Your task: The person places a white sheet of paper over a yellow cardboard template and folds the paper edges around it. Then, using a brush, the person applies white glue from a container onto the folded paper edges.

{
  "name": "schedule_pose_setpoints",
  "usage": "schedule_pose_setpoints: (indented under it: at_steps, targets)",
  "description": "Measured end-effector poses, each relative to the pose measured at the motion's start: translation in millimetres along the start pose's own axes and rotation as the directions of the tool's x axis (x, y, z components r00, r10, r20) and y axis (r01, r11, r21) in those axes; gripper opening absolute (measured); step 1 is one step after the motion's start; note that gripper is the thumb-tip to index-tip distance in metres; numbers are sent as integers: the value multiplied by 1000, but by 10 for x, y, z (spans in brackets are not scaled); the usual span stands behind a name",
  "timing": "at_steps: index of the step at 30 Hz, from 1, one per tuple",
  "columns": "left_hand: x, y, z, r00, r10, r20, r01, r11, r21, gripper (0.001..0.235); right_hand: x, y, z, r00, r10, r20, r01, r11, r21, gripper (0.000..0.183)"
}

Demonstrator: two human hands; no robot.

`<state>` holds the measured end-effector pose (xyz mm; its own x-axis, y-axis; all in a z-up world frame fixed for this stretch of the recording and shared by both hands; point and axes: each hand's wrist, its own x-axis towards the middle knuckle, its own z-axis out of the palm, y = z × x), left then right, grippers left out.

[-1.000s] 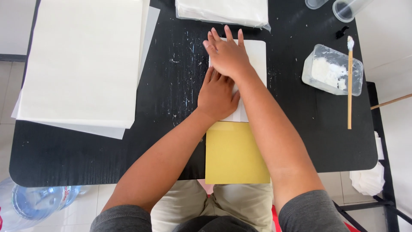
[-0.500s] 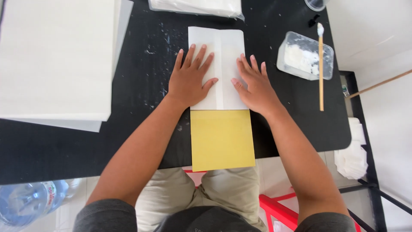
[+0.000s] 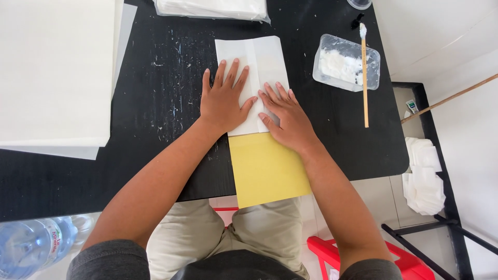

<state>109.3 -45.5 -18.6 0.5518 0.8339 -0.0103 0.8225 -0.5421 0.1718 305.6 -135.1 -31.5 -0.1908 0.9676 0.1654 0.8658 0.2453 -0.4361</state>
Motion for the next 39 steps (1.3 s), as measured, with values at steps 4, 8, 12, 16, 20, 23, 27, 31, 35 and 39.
schedule_pose_setpoints:
  at_steps: [4, 8, 12, 16, 20, 23, 27, 31, 35, 39]
  targets:
    - [-5, 26, -12, 1000, -13, -9, 13, 1000, -14, 75, -12, -29, -35, 999, 9, 37, -9, 1000, 5, 50]
    - [-5, 42, -41, 1000, -26, -4, 25, 999, -23, 75, -6, -11, -41, 1000, -9, 27, 9, 1000, 10, 53]
    - [-30, 59, -43, 1000, -26, -9, 26, 999, -30, 75, -22, -22, -37, 999, -22, 35, 23, 999, -36, 57]
    - [-35, 72, -47, 1000, -26, -17, 25, 999, -22, 75, -20, -58, -39, 999, -2, 40, 5, 998, -66, 63]
    - [-26, 55, -66, 1000, -17, -16, 17, 999, -31, 76, -13, -47, -55, 998, -2, 63, 6, 998, -63, 58]
    - [76, -39, -230, 999, 0, 39, 1, 999, -47, 79, -25, -100, -104, 997, -24, 80, 30, 996, -82, 56]
    - [352, -341, -366, 993, -4, 121, 7, 1000, -19, 81, -22, -125, -131, 995, -41, 90, 51, 992, -118, 52]
    - [509, -611, -120, 999, 28, -37, -28, 1000, -3, 87, -13, -139, -143, 995, -33, 93, 44, 991, -129, 53]
    - [397, -539, -26, 999, 31, -31, -28, 997, 77, 86, -14, -137, -132, 995, -17, 94, 29, 991, -128, 53]
    - [68, -316, 185, 1000, -3, 13, -1, 949, 316, 82, -21, -148, -146, 996, -40, 75, 49, 992, -118, 52]
